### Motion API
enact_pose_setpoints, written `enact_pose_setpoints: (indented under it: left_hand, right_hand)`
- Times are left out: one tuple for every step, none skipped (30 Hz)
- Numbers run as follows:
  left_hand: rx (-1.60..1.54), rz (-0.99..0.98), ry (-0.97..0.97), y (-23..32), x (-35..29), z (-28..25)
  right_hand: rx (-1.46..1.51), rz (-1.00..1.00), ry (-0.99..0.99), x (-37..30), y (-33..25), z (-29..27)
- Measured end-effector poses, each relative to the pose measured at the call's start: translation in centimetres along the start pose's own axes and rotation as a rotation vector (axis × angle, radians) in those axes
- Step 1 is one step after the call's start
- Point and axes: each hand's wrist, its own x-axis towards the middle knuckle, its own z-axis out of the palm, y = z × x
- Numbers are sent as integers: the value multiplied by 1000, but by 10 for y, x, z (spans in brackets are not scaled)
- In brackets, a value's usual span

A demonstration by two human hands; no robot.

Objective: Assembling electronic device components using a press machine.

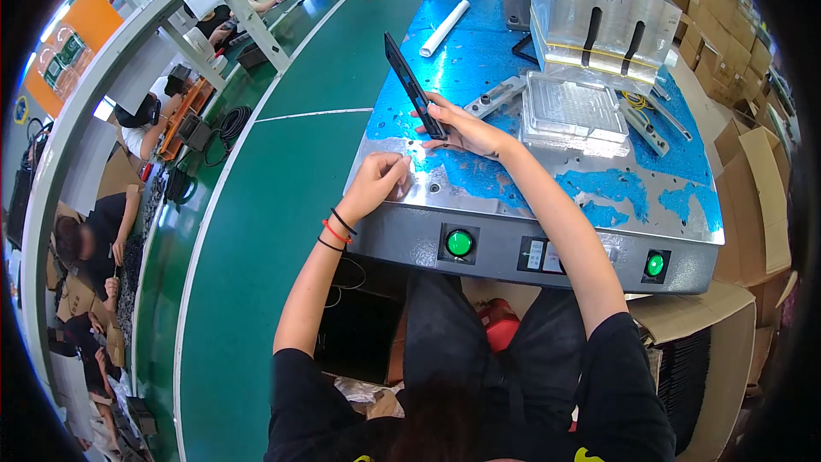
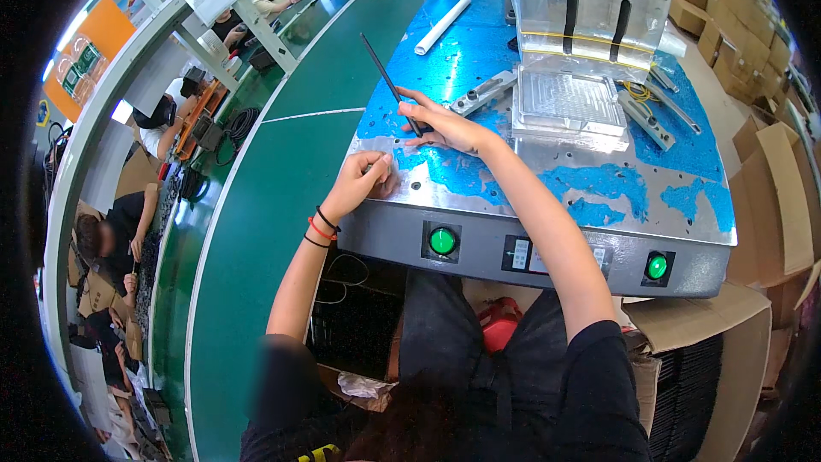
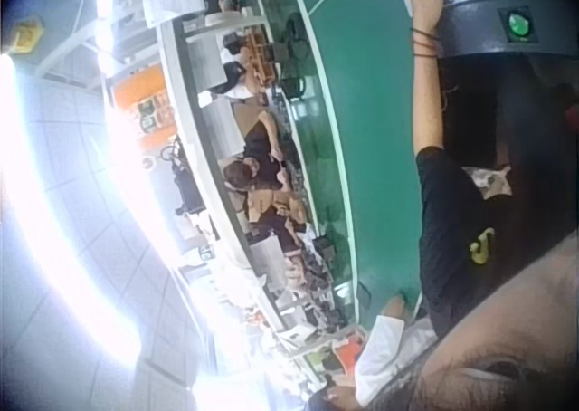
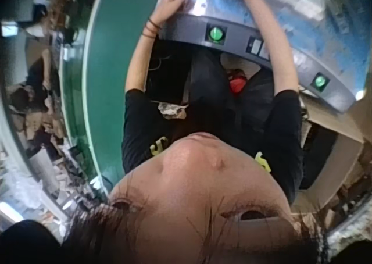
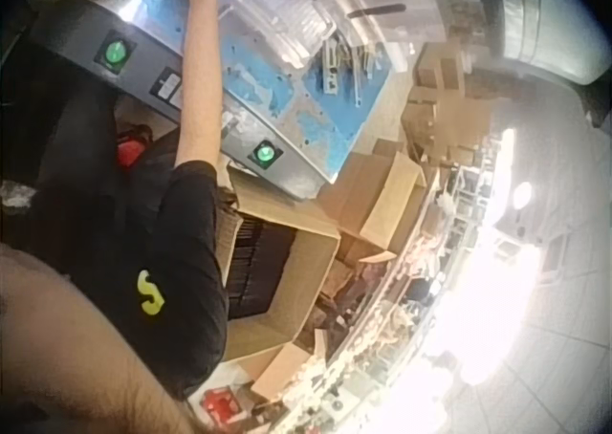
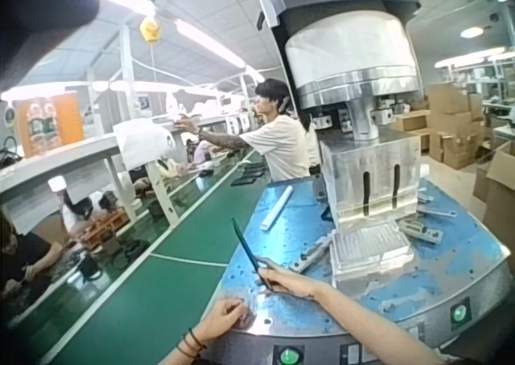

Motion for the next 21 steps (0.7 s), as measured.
enact_pose_setpoints:
  left_hand:
    - [-55,-18,71,0,-1,1]
    - [-109,-43,130,-1,-1,1]
    - [-111,-37,142,-1,-1,1]
    - [-57,-35,139,-1,-1,1]
    - [-3,-32,134,-1,0,1]
    - [-4,-32,135,-1,0,1]
    - [49,27,121,-1,1,1]
    - [104,100,113,-1,1,1]
    - [103,85,108,0,2,1]
    - [111,107,122,0,2,2]
    - [121,142,133,1,2,2]
    - [117,129,136,1,2,3]
    - [129,144,140,1,2,3]
    - [147,165,143,2,2,3]
    - [143,159,143,2,2,3]
    - [155,169,150,2,2,3]
    - [175,192,163,2,1,3]
    - [167,179,157,2,1,4]
    - [153,178,161,2,1,4]
    - [153,198,169,2,1,4]
    - [141,178,165,2,1,4]
  right_hand:
    - [-2,18,27,0,0,0]
    - [-2,6,5,0,0,0]
    - [-7,7,6,0,0,0]
    - [-11,18,25,0,0,0]
    - [-12,9,8,0,0,0]
    - [-13,8,5,0,0,0]
    - [-12,15,19,0,-1,0]
    - [-13,5,2,0,-1,0]
    - [-17,4,1,0,-1,-1]
    - [-20,12,15,0,-1,-1]
    - [-21,4,0,0,0,-1]
    - [-3,2,-7,0,0,-2]
    - [13,15,12,0,0,-2]
    - [15,-2,-13,0,0,-3]
    - [40,10,-2,0,0,-3]
    - [68,29,29,1,0,-3]
    - [66,20,8,1,0,-4]
    - [65,18,8,1,0,-4]
    - [64,30,30,1,0,-4]
    - [66,16,7,1,1,-4]
    - [67,12,5,1,1,-4]
